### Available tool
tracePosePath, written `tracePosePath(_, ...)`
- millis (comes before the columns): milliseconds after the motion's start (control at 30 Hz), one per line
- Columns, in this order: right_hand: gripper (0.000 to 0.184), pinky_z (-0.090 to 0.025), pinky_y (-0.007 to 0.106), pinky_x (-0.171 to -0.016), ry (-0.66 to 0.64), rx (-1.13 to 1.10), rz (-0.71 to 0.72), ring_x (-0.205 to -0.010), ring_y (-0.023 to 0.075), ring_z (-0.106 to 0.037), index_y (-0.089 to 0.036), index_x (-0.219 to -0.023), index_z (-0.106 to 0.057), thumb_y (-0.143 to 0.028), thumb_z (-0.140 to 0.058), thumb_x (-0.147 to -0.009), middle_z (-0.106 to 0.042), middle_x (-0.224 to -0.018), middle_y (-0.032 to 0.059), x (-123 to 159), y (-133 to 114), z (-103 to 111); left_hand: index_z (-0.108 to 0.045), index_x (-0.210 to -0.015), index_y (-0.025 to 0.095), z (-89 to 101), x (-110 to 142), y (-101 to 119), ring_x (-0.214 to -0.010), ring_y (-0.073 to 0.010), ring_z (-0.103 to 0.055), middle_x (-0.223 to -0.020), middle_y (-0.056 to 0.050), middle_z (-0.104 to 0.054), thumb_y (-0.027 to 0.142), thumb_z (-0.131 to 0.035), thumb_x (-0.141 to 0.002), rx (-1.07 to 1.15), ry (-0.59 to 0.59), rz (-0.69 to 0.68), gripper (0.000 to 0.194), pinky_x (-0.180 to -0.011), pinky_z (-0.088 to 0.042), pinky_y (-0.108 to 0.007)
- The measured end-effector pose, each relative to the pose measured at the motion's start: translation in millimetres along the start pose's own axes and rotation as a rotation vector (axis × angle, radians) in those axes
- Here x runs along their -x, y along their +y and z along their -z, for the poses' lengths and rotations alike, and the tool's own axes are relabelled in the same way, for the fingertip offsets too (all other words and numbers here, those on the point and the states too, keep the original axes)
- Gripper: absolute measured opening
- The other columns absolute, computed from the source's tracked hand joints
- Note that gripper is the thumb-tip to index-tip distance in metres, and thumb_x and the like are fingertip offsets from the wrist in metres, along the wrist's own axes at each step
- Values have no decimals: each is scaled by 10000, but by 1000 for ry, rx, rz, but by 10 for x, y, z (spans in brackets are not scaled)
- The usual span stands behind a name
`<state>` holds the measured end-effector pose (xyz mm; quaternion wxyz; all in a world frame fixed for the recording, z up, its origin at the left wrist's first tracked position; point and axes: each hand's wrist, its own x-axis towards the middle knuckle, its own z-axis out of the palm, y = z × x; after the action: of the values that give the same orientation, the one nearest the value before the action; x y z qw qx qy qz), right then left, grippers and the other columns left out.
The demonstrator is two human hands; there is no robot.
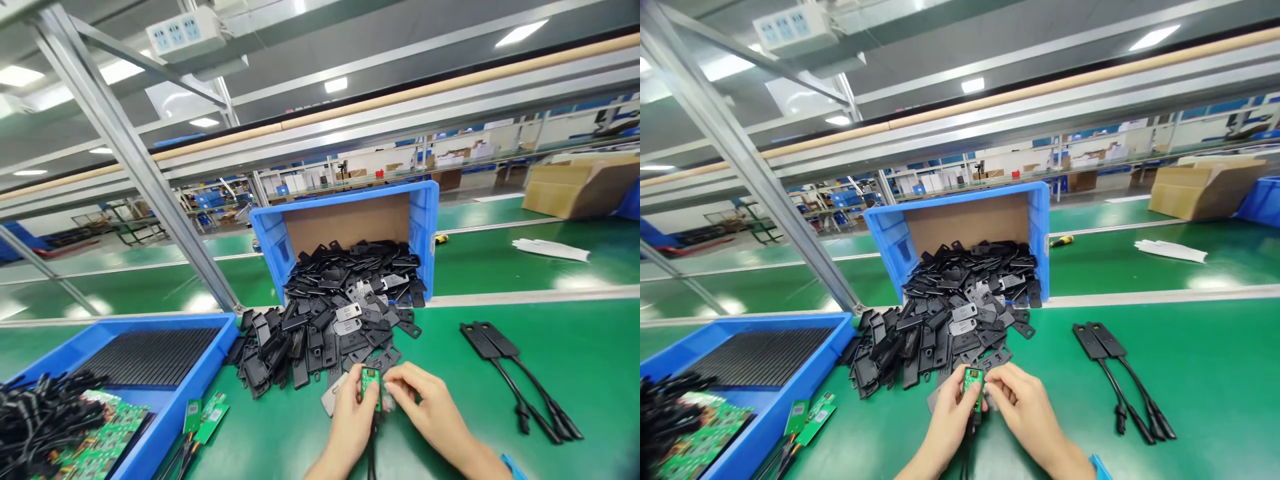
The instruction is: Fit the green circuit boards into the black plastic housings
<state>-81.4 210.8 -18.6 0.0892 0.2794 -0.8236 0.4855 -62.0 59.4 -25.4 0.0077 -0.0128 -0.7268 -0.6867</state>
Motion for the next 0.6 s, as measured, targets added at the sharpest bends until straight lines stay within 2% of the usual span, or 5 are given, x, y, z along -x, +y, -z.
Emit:
tracePosePath(100,232,-448,257,-654,22,175,219,-736,153,-566,-199,-981,-622,-255,-397,-967,-593,-831,47,20,71,25,-494,-864,184,-8,35,24,-596,-149,-551,-641,17,-544,315,-465,-850,-202,-84,-11,135,-563,-395,-247)
tracePosePath(200,261,-452,262,-646,16,356,326,-748,157,-564,-194,-1004,-626,-245,-371,-978,-582,-837,56,31,103,40,-506,-842,193,-20,63,63,-564,-149,-534,-593,28,-538,239,-445,-835,-340,-120,-25,77,-547,-367,-247)
tracePosePath(333,292,-463,261,-642,1,433,372,-745,159,-568,-185,-936,-645,-261,-367,-981,-597,-817,58,17,109,51,-530,-854,195,-30,73,96,-576,-156,-543,-612,17,-583,195,-440,-812,-401,-131,-25,100,-555,-361,-250)
tracePosePath(600,284,-474,263,-665,2,369,353,-758,155,-575,-163,-910,-651,-250,-390,-978,-628,-824,62,9,106,57,-546,-847,199,-40,62,114,-582,-155,-516,-625,16,-567,172,-465,-787,-510,-111,-41,104,-556,-333,-246)
